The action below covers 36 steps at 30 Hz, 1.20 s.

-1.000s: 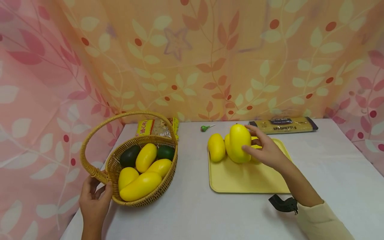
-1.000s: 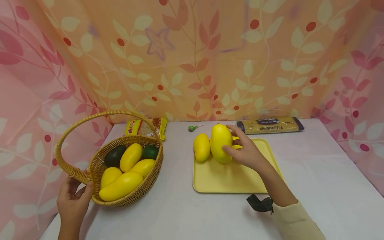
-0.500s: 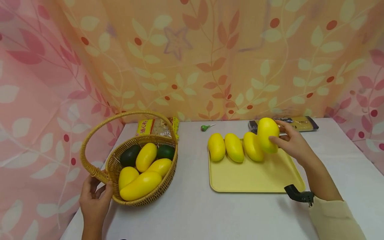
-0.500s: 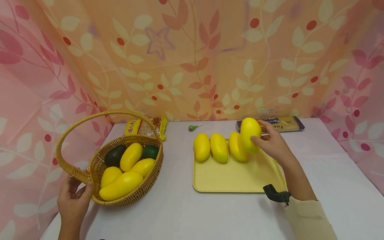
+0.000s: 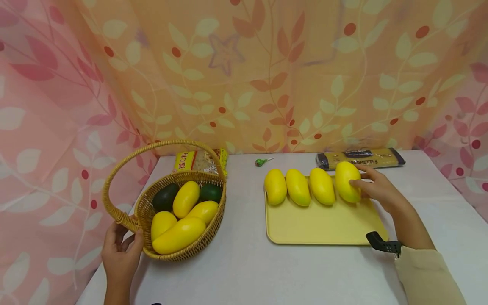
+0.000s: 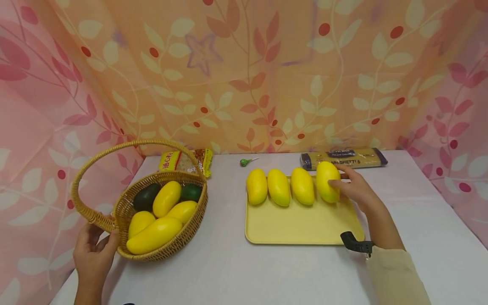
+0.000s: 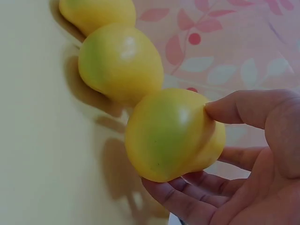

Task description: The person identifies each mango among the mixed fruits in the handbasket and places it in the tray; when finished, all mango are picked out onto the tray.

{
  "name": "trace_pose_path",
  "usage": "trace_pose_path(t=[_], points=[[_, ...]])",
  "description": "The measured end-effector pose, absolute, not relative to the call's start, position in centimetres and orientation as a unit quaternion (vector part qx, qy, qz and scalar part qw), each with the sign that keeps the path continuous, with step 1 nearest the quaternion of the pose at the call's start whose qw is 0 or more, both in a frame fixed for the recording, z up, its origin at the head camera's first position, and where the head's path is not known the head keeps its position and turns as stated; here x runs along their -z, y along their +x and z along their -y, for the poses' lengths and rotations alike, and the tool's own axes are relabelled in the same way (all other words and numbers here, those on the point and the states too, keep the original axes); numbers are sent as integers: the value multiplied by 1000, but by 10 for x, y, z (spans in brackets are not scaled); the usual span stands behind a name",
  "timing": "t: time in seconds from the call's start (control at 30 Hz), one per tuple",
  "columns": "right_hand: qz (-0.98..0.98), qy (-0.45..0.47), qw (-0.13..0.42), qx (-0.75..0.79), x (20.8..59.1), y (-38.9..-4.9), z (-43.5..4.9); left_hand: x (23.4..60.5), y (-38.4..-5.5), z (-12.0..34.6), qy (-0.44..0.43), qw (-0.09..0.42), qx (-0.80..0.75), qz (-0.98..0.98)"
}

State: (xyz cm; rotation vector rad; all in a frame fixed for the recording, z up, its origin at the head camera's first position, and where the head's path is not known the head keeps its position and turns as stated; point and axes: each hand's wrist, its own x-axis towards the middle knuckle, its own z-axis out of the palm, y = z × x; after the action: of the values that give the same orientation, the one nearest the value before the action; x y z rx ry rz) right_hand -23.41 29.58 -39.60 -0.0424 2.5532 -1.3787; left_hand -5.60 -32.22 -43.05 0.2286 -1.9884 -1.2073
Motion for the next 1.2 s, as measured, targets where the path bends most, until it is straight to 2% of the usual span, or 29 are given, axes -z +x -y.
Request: trace_pose_path(t=[0.17, 0.6, 1.2], points=[[-871, -12, 139, 471, 400, -236, -294, 430, -55, 321, 95, 388, 480, 781], [-879, -10, 146, 454, 404, -240, -293, 431, -55, 322, 110, 381, 474, 786], [-910, -18, 101, 401, 398, -236, -291, 433, -55, 323, 121, 375, 473, 788]])
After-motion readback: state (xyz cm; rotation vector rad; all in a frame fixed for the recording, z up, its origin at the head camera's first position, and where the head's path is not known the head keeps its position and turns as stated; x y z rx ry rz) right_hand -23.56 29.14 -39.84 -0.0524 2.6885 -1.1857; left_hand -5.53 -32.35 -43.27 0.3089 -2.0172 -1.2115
